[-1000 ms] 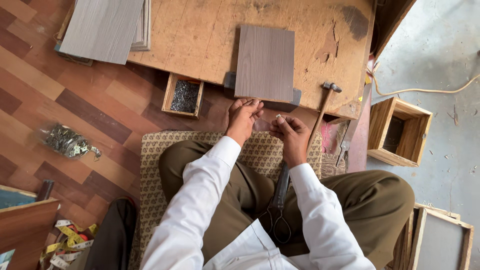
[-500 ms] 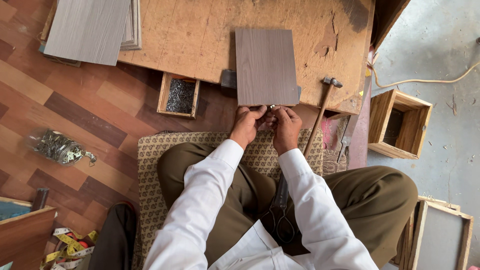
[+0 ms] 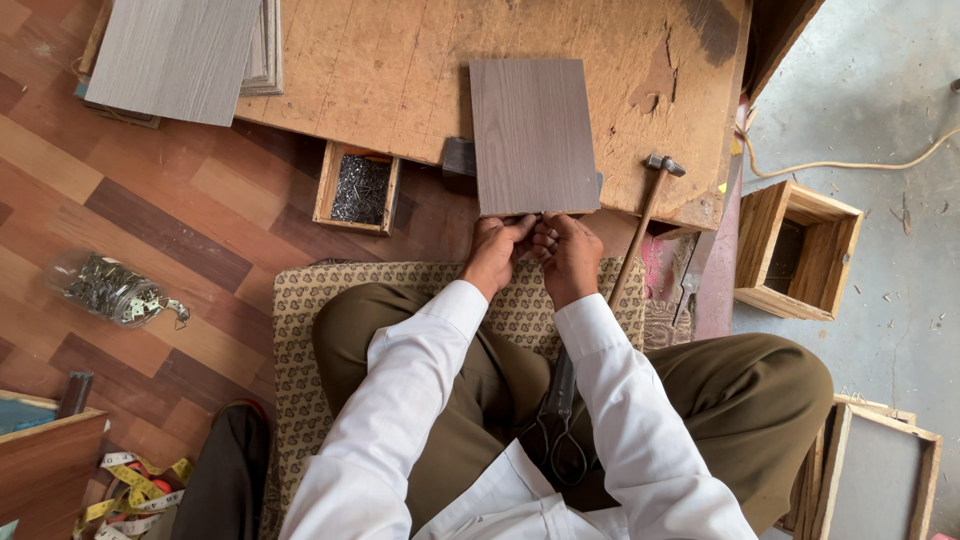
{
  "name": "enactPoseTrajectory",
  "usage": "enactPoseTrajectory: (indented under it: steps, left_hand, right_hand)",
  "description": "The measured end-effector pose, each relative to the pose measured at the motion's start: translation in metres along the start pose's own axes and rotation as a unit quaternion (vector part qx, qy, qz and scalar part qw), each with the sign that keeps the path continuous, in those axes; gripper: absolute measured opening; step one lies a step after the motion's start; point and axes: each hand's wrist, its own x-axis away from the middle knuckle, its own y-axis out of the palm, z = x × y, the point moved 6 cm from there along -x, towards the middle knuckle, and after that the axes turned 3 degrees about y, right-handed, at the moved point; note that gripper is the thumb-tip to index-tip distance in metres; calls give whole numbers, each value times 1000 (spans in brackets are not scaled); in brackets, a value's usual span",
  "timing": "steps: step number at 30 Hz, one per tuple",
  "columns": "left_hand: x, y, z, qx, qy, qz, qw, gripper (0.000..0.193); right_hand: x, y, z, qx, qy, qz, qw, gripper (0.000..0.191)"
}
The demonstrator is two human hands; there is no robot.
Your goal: The person sits on a mat and assembles wooden frames by attaching rectangular panels to wooden frames using a hammer and nails. They repeatedly pick up panels, align them with frames, and hammer nails to secure them.
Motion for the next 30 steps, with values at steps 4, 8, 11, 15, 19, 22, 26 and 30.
enactPoseTrajectory:
  steps: [4,8,11,15,19,22,26,30]
  left_hand:
    - [-7,-7,-13,4,-27,12,1000,8]
    - [-9,-11,-16,8,-24,14,1000,7]
    - [-6,-8,-13,9,-13,0,1000,11]
    - [-3,-2,-8,31,-11,-6,999,10]
    - [-2,2,-7,37,-16,-23,999,10]
    - [-3,-2,-9,16,-15,-9,1000,10]
    - [-5,-3,-13,19,-20,-11,1000,10]
    - [-6,-5,-13,25,-10,1,1000,9]
  right_hand:
    - [9,4,-2,-8,46,17,999,10]
    - [22,6,-10,33,18,-47,998,14]
    - [20,3,-11,60,-14,-67,996,15]
    - [6,1,-5,76,-72,-71,992,13]
    - [-3,-5,6,58,-103,-13,993,11]
    - [-4,-4,13,36,-97,26,994,11]
    - [-1,-1,10,34,-86,56,994,12]
    - [9,3,0,83,-94,1,992,17]
